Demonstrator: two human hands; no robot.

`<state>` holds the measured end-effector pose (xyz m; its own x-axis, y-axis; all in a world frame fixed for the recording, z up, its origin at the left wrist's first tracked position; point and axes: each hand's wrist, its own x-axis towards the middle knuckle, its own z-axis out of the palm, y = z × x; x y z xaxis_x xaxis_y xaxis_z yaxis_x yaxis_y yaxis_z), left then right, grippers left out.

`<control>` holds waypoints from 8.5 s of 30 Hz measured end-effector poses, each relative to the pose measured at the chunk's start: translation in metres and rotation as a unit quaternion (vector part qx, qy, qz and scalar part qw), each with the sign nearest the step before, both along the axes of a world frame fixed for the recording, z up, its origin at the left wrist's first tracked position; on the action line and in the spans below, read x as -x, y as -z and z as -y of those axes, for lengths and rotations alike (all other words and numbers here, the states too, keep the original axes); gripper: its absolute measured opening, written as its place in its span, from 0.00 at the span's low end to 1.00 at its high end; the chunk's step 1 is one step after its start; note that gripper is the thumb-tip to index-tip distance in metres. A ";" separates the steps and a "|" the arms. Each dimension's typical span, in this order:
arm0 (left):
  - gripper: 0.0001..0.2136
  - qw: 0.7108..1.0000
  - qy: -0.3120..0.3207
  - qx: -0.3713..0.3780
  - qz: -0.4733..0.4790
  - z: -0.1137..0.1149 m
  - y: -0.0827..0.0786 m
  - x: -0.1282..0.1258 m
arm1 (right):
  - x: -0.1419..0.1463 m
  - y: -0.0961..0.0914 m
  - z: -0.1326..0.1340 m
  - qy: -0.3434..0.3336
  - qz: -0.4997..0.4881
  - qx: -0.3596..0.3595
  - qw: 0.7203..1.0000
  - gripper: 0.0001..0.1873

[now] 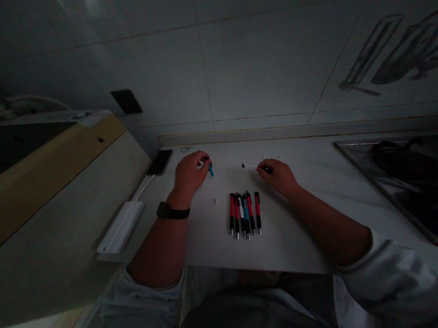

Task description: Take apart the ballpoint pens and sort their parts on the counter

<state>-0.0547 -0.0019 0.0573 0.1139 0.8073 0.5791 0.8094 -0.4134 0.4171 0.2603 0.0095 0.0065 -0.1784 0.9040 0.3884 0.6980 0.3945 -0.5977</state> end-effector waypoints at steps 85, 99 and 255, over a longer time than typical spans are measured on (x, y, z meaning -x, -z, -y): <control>0.06 0.964 0.119 0.189 0.144 0.029 0.029 -0.068 | 0.044 -0.006 0.026 -0.099 -0.470 0.301 0.824 0.22; 0.08 0.961 0.110 0.186 0.175 0.024 0.030 -0.059 | -0.049 0.000 -0.041 0.122 -0.007 0.059 0.991 0.18; 0.18 0.821 0.106 0.215 0.518 0.006 0.007 -0.029 | -0.135 -0.004 -0.110 0.102 0.327 0.121 0.932 0.15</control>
